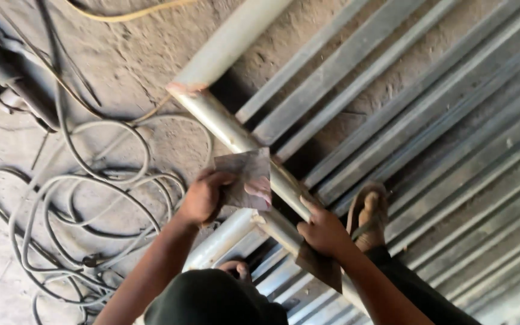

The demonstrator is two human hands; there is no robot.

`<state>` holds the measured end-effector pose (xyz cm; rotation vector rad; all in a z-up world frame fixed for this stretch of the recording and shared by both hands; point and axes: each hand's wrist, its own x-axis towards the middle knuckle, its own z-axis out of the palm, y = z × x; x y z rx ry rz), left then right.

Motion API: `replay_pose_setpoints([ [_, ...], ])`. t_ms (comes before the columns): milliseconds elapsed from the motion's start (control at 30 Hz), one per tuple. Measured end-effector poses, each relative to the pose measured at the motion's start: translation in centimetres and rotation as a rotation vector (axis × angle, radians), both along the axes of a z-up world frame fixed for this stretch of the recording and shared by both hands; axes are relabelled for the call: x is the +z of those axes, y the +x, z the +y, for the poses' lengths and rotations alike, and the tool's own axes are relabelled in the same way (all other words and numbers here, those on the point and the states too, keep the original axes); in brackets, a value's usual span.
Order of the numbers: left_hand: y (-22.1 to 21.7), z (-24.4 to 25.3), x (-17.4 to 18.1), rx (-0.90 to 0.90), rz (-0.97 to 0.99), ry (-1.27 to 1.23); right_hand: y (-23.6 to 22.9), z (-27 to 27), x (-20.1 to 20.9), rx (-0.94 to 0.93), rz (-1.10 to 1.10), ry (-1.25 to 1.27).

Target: Applying metal filler or putty to the joints of a metal gate using a hand spreader to prepare the surface for finishing.

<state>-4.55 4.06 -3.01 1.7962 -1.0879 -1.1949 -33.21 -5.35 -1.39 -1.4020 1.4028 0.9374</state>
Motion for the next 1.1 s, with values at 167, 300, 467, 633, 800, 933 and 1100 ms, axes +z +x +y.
replay_pose_setpoints([
  [167, -0.8, -0.3, -2.1, 0.293, 1.004, 0.191, 3.8, -3.7, 7.7, -0.048, -0.673, -0.221],
  [300, -1.0, -0.7, -1.8, 0.380, 1.099, 0.195, 3.5, -4.1, 6.8, 0.231, -0.751, -0.331],
  [467, -0.6, -2.5, 1.9, 0.279, 1.014, 0.320, 8.8, -6.3, 10.4, 0.692, -0.564, -0.177],
  [633, -1.1, -2.5, 2.0, 0.306, 1.035, 0.369, 9.6, -5.7, 9.3, 0.817, -0.520, -0.160],
  [800, -1.4, -2.4, 1.3, 0.416, 1.079, 0.435, 8.8, -5.4, 9.1, 0.802, -0.485, -0.079],
  [933, -1.4, -1.4, -1.6, 0.281, 0.881, 0.333, 7.1, -5.7, 9.6, 0.629, -0.738, -0.065],
  [1100, 0.8, -1.8, 0.2, 0.390, 0.797, 0.572, 3.7, -7.6, 8.9, 0.385, -0.569, 0.091],
])
